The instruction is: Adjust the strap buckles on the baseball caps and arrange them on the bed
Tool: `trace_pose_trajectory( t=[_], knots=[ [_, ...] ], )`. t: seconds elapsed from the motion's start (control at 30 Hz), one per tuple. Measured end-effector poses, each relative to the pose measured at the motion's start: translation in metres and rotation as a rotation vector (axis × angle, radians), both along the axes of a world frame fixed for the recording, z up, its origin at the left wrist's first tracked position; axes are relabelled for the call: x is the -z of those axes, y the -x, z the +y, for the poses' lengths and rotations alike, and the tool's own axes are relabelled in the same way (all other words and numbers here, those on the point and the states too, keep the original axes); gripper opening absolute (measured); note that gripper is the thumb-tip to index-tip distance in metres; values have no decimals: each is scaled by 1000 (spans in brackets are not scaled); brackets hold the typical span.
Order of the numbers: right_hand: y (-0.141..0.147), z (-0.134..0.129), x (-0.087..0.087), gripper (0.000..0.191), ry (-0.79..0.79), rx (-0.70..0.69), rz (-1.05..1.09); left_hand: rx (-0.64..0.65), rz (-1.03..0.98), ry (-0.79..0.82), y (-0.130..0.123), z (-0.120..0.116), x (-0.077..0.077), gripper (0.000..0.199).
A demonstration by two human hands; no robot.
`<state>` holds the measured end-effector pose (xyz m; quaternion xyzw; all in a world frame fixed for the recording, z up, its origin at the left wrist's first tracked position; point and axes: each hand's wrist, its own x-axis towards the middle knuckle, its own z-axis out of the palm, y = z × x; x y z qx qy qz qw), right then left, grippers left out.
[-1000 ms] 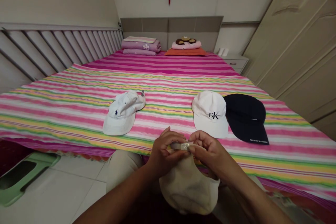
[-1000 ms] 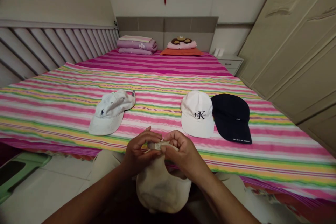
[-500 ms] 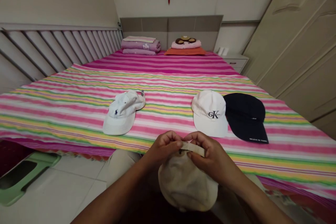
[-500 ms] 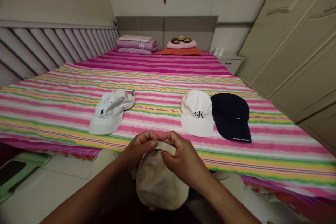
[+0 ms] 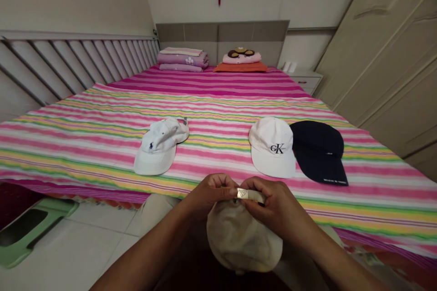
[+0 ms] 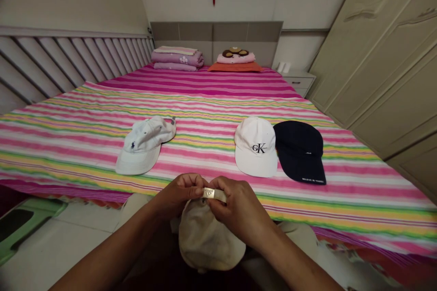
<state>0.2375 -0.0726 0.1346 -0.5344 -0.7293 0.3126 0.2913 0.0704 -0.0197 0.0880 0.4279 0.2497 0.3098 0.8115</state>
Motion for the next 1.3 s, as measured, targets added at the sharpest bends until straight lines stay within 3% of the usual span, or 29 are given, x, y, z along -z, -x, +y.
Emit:
trace_pose_trajectory(
  t=[0.47,0.6,0.7,0.8,0.87,0.97,1.07,1.3],
  knots=[
    [0,-1,-3,10,10,-2,-43,-14,7,31,-1,2,-7,16],
    [0,-1,-4,7,33,-2,-46,129,172,16,1,7,-15,25],
    [-5,1,-1,11,193,-74,149,254,278,-1,3,10,-18,22],
    [-15,7,5,26,391,-149,495,206,184,65,5,10,-14,20],
    [-23,11,11,33,453,-197,612,164,142,101,6,10,-11,20],
    [-27,14,23,39,542,-223,612,161,147,117,5,9,-7,20],
    [-22,13,32,34,534,-141,616,163,166,112,4,9,-5,21],
    [-10,11,29,28,510,-25,723,136,177,109,2,10,-6,21]
  ],
)
